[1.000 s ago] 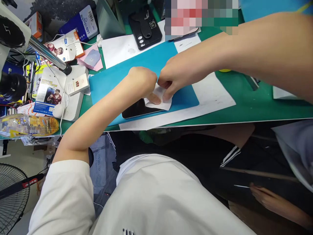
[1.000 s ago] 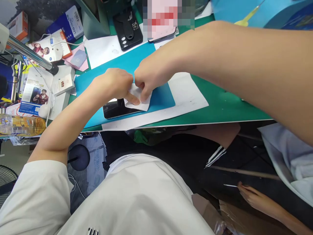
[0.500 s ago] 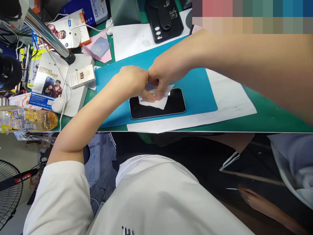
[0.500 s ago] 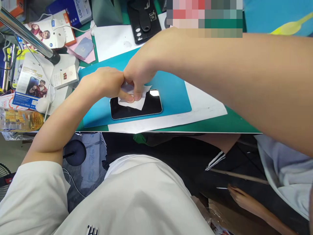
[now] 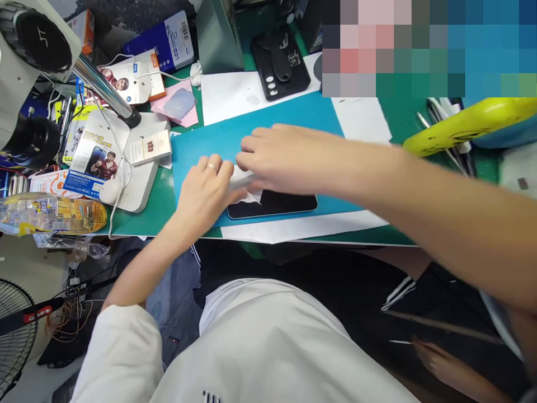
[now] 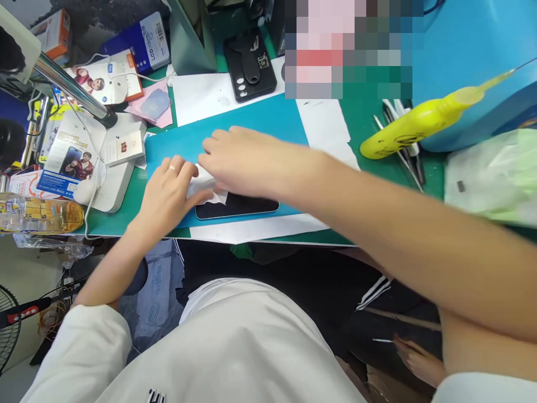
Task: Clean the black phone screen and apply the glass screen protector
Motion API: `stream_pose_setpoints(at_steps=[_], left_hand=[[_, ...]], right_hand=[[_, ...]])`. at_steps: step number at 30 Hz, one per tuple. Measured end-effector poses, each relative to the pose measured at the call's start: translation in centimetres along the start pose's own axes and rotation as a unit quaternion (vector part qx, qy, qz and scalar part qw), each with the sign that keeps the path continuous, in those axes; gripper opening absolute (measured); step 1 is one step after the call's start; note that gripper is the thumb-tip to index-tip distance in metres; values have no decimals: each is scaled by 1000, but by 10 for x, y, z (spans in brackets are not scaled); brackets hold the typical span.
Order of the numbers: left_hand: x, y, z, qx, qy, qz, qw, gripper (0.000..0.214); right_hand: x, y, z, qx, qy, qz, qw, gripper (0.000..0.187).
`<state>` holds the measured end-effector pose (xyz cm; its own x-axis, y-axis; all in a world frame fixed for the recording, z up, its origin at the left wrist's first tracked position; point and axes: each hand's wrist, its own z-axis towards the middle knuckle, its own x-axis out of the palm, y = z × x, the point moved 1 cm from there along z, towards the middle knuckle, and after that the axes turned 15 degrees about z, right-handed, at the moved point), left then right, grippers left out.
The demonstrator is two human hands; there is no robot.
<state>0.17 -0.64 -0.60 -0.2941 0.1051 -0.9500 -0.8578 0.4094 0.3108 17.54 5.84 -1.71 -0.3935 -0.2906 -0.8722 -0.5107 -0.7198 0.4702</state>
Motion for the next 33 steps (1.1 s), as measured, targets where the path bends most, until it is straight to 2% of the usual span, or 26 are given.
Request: stream_pose_setpoints(at_steps=[2,4,7,11,14,16,19,21,26,33], left_hand=[[3,-12,-18,11,-61,-45,997,23],[8,-23,-31,39,-98,-104,989,31],[16,-39,-44,72,-83,-117,987,50],[19,-55,-59,78,-34,-93,992,81],[14,-58,-70,69,-39,-89,993,88],[10,-54,-72,74,-45,-103,991,82],[6,-46,-63,53,-80,-136,986,76],[6,-45,-52,49,-96,-129,986,79],[16,-52,-39,49,-46,-73,995,95],[22,-53,-62,-3,-34,-27,999,93]], right_hand=[[8,14,-32,-44,-14,-52,998,26],[19,24,-58,-54,-57,-36,996,31],[40,32,-84,-43,-89,-16,995,48],[59,43,-97,-18,-97,-3,995,62],[58,49,-102,-15,-100,-2,995,63],[52,44,-105,-11,-101,5,995,65],[41,24,-112,17,-129,23,991,73],[36,7,-116,38,-150,44,987,82],[39,-15,-123,53,-143,92,984,95],[38,-10,-121,58,-136,86,985,86]])
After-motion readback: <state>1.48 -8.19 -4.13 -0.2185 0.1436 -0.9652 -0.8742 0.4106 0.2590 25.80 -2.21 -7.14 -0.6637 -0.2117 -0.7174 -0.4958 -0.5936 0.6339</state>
